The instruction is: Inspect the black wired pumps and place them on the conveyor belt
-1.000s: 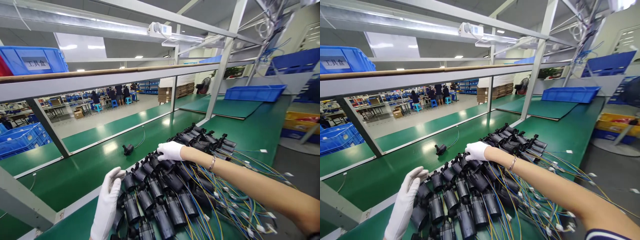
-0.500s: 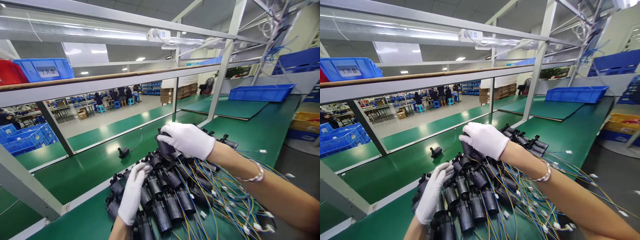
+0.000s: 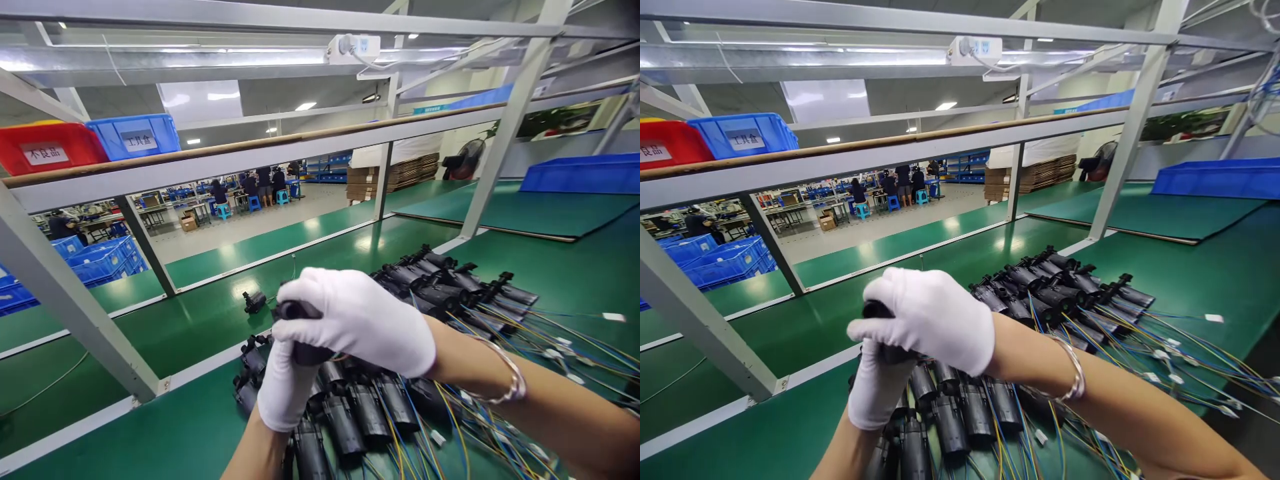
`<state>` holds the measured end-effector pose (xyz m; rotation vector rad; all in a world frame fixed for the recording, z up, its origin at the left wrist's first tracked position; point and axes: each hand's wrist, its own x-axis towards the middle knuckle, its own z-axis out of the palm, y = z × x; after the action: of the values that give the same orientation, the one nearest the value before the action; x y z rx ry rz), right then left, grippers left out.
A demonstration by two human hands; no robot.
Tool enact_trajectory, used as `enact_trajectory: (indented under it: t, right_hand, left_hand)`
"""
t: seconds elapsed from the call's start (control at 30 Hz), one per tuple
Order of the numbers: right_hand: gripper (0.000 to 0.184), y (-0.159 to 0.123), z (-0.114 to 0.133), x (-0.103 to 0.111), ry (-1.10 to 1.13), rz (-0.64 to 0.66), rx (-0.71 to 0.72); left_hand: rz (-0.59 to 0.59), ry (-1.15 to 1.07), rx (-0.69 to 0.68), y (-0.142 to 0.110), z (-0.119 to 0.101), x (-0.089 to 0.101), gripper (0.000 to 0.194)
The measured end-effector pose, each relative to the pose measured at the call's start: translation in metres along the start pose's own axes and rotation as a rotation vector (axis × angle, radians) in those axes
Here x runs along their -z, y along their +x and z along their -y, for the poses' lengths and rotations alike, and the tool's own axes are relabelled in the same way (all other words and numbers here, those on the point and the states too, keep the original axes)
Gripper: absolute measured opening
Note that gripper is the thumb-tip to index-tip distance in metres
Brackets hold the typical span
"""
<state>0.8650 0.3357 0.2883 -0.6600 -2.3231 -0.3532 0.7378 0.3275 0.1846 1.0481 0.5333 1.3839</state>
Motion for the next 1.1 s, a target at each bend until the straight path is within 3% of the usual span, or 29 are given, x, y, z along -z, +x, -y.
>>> enact_trajectory:
  t: [0.13,0.2,0.33,0.5,0.6,0.67,0.7,0.77,0.83,0.9,1.0,1.1]
  right_hand:
    - [0.025,-0.004,-0.003,-0.001,0.397,-0.012,-0.299]
    - [0.027,-0.019,-0.005,-0.011,0.462,0.042,-0.370]
    - [0.033,-0.053,-0.004,-0.038,0.548,0.180,-0.465]
    - [0.036,-0.075,0.005,-0.056,0.614,0.267,-0.602]
    - [0.042,-0.084,0.007,-0.062,0.636,0.242,-0.612]
    - [0.051,-0.091,0.006,-0.067,0.689,0.199,-0.563]
    - [0.056,-0.094,0.006,-0.069,0.720,0.179,-0.536]
    - [0.063,-0.099,0.006,-0.075,0.768,0.144,-0.506]
    - [0.064,-0.103,0.006,-0.080,0.798,0.115,-0.507]
    - [0.065,-0.106,0.006,-0.083,0.811,0.096,-0.512]
    - [0.066,-0.109,0.007,-0.086,0.805,0.104,-0.518]
    - [0.067,-0.109,0.008,-0.085,0.824,0.121,-0.534]
  left_hand:
    - [0.104,-0.275,0.049,-0.002,-0.011,0.005,0.070]
    - [0.139,-0.369,0.061,-0.008,-0.009,0.018,0.071]
    - [0.166,-0.359,0.060,-0.019,0.009,0.048,0.076]
    - [0.212,-0.348,0.057,-0.025,0.021,0.059,0.077]
    - [0.159,-0.174,0.032,-0.030,0.018,0.059,0.077]
    - [0.015,0.106,-0.044,-0.034,0.016,0.059,0.062]
    - [-0.068,0.268,-0.118,-0.035,0.017,0.059,0.056]
    - [-0.187,0.562,-0.323,-0.035,0.023,0.060,0.063]
    - [-0.206,0.742,-0.556,-0.033,0.031,0.060,0.072]
    - [-0.184,0.806,-0.698,-0.030,0.039,0.059,0.073]
    - [-0.164,0.804,-0.734,-0.028,0.043,0.057,0.075]
    - [-0.166,0.804,-0.603,-0.031,0.040,0.057,0.074]
